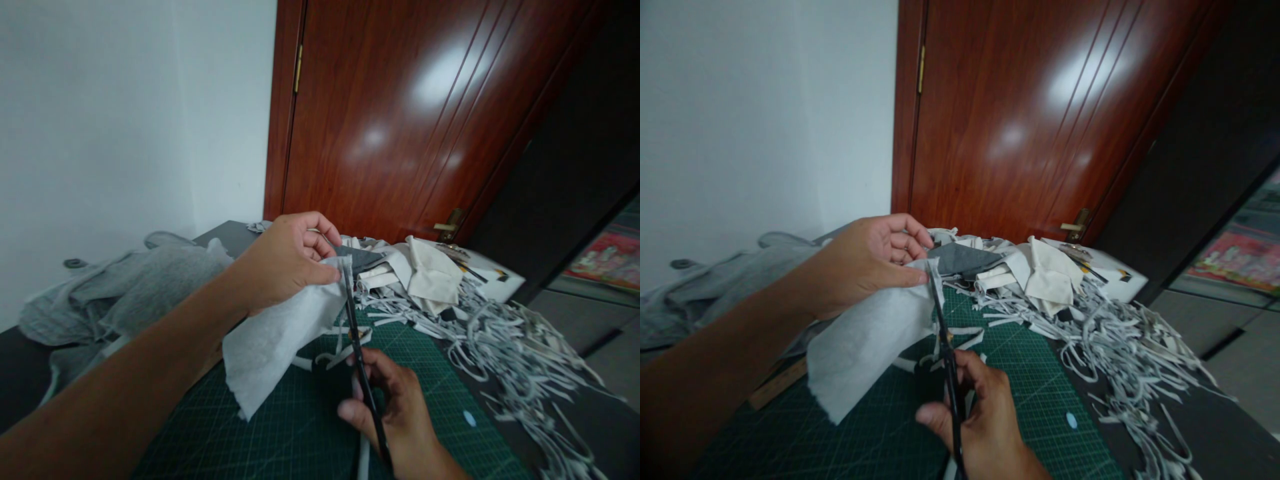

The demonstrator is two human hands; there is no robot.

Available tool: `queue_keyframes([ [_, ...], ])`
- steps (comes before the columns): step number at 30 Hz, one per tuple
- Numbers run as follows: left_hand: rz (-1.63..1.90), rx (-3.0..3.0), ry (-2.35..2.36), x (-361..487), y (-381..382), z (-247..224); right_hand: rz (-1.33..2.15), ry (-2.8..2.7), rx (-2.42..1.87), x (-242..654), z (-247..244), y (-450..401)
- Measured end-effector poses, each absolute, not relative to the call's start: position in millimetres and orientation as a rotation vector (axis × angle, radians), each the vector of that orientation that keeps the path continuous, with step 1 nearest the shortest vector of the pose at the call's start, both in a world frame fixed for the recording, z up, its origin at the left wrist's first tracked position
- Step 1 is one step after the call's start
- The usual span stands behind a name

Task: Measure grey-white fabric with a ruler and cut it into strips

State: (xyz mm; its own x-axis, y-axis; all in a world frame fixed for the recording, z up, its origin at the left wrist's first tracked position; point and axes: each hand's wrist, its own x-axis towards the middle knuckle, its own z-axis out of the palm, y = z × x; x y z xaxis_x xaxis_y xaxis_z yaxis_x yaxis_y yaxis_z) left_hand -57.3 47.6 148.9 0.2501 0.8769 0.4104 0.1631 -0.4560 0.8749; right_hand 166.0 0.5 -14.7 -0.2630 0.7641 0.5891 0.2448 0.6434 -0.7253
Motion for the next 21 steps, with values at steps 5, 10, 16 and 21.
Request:
queue_keyframes([
  [5, 1.232, 1.803, 0.951, -57.6, 48.3, 148.9, 0.569, -1.828, -0.825, 165.8, -14.5, -0.4],
  [10, 1.247, 1.804, 0.949, -57.8, 48.6, 148.2, 0.549, -1.841, -0.831, 165.6, -13.5, -0.9],
  [16, 1.223, 1.794, 0.948, -58.5, 47.3, 149.4, 0.542, -1.825, -0.857, 165.5, -11.8, -1.3],
  [21, 1.234, 1.782, 0.942, -58.7, 47.0, 150.0, 0.565, -1.810, -0.853, 164.5, -9.8, -1.6],
])
